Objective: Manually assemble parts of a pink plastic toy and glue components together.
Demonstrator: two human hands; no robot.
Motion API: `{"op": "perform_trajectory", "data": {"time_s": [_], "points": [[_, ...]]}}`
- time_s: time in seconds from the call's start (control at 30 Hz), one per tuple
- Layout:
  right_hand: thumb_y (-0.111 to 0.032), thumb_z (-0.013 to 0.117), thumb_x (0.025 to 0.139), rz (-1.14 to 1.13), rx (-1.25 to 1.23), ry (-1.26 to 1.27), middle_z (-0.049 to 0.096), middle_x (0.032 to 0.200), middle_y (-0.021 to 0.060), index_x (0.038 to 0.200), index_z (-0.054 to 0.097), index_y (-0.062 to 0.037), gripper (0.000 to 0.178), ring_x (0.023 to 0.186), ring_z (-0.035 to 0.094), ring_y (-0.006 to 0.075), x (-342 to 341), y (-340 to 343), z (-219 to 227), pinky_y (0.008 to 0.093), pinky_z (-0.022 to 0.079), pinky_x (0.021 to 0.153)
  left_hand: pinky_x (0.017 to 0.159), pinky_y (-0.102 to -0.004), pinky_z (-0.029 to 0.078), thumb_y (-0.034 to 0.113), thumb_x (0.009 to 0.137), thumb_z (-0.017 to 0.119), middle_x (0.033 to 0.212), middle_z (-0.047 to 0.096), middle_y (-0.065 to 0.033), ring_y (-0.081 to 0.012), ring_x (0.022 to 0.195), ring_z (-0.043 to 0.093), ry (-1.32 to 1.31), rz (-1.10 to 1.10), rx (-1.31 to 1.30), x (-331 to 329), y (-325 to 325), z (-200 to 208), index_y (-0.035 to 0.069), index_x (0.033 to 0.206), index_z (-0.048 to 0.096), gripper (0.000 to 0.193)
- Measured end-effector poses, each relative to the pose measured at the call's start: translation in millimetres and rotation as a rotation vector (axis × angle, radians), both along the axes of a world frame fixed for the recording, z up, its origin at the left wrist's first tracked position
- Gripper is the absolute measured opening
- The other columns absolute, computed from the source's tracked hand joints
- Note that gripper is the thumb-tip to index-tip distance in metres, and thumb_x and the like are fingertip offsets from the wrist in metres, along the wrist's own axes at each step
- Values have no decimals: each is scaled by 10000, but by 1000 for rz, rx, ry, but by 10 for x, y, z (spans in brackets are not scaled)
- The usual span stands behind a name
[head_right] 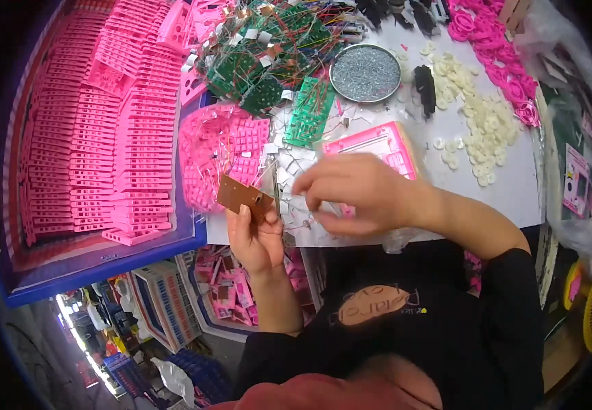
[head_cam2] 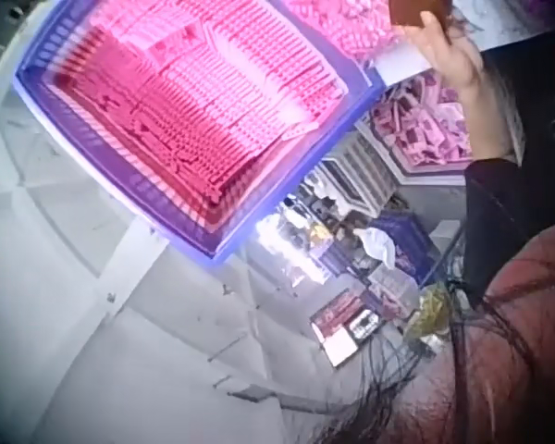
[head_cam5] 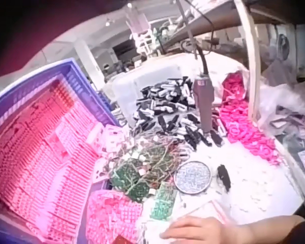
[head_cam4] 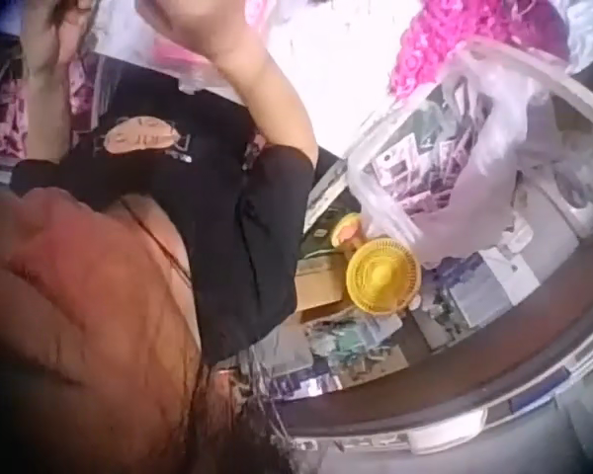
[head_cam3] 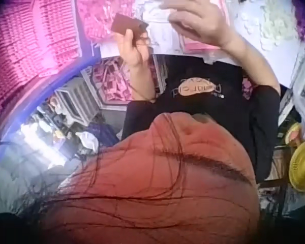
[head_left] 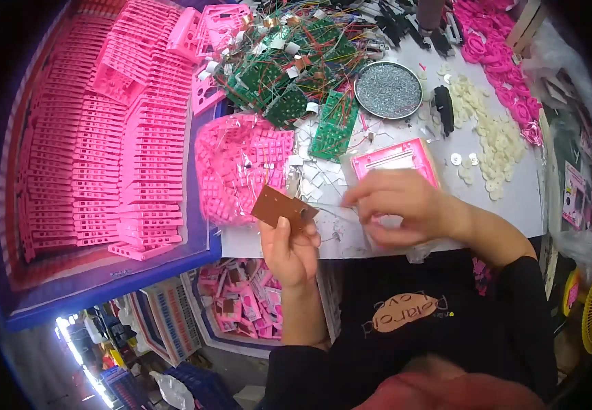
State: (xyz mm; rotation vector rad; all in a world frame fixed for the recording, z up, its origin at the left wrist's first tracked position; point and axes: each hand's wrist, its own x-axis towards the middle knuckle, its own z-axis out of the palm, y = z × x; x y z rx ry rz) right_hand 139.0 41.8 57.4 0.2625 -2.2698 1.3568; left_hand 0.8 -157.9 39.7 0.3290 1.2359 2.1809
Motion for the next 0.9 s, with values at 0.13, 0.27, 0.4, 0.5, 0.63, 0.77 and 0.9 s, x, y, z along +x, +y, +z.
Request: {"op": "perform_trajectory", "data": {"time_s": [0.13, 0.27, 0.4, 0.5, 0.63, 0.77, 0.9], "points": [[-117, 709, 865, 42, -130, -399, 685, 864, 53, 1072, 618, -84, 229, 666, 641, 144, 92, 11, 229, 284, 494, 568, 510, -237, 458, 150, 1036, 472, 1037, 625, -114, -157, 716, 565, -12, 75, 12, -45, -46, -1, 64, 1320, 483, 297], [-120, 677, 902, 13, -106, -553, 577, 631, 34, 1184, 616, -98, 289, 535, 572, 147, 90, 125, 323, 301, 426, 522, 502, -241, 455, 147, 1041, 454, 1047, 622, -121, -169, 738, 576, 27, 67, 54, -68, -107, 34, 68, 1335, 469, 305], [-114, 678, 908, 43, -112, -456, 535, 589, 29, 1259, 618, -107, 356, 506, 533, 146, 100, 47, 342, 316, 409, 520, 500, -261, 466, 158, 1038, 467, 1114, 619, -157, -199, 753, 593, -3, 60, 86, -52, -165, -16, 69, 1372, 433, 347], [-127, 669, 920, -1, -129, -436, 565, 631, 48, 1262, 634, -108, 345, 531, 554, 143, 0, -29, 265, 308, 427, 536, 511, -274, 490, 174, 1049, 459, 1221, 608, -216, -215, 749, 610, -77, 29, 113, 15, -102, -8, 64, 1409, 402, 381], [-142, 626, 958, 67, -202, -265, 581, 670, 62, 1258, 655, -97, 305, 553, 547, 129, -323, -191, -135, 298, 448, 553, 504, -253, 494, 192, 1076, 409, 1332, 571, -266, -169, 687, 586, -44, -74, 209, 121, 8, -15, 61, 1425, 414, 372], [-155, 588, 1003, 341, -654, -688, 590, 688, 31, 1272, 654, -53, 295, 585, 537, 135, -420, -200, -33, 312, 476, 593, 455, -324, 524, 223, 1078, 410, 1095, 629, -271, -273, 552, 622, 30, -208, 239, 49, -35, -105, 40, 1405, 316, 387], [-167, 600, 1007, 151, -364, -393, 654, 762, 56, 1266, 674, -41, 297, 611, 575, 122, 138, 42, -127, 296, 482, 600, 533, -349, 582, 142, 1061, 420, 1011, 644, -227, -286, 643, 669, 91, -52, 21, 93, -93, -5, -36, 1319, 363, 319]]}}
